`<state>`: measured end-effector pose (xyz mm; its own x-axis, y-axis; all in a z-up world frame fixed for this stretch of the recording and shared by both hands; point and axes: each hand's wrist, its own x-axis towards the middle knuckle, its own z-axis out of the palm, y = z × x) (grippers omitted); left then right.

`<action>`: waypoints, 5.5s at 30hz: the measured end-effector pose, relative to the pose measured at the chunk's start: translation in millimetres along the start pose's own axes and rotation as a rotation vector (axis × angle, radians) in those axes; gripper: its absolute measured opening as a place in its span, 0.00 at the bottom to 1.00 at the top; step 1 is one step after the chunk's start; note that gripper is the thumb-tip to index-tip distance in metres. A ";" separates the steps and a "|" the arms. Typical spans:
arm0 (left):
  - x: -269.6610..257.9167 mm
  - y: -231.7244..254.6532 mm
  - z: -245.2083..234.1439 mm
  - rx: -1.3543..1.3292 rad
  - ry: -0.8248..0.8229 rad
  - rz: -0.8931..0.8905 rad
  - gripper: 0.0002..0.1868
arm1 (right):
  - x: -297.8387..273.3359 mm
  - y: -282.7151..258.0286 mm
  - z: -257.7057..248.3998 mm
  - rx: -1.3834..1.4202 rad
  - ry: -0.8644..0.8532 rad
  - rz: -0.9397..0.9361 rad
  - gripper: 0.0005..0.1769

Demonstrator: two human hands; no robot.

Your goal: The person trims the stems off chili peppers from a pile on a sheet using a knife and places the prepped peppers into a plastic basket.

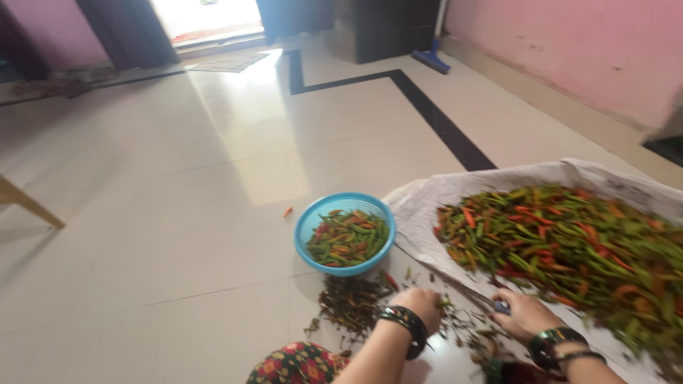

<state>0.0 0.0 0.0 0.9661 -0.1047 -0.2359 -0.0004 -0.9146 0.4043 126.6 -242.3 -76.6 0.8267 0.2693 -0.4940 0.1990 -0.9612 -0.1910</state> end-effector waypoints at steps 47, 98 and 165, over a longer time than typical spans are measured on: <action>-5.2 -145.4 -80.1 -0.404 0.342 -0.656 0.19 | 3.4 -271.5 -12.1 0.231 0.314 -0.454 0.17; -4.7 52.1 -76.9 -0.024 0.210 0.117 0.16 | -139.0 0.5 -123.7 0.093 0.389 0.056 0.29; 179.2 214.7 114.7 0.160 -0.389 0.205 0.17 | -116.8 241.2 25.3 0.464 0.346 0.443 0.12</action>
<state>143.4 -260.0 -56.8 0.7736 -0.4002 -0.4912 -0.2507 -0.9053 0.3428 64.7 -504.0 -86.5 0.9125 -0.2471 -0.3261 -0.3728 -0.8305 -0.4138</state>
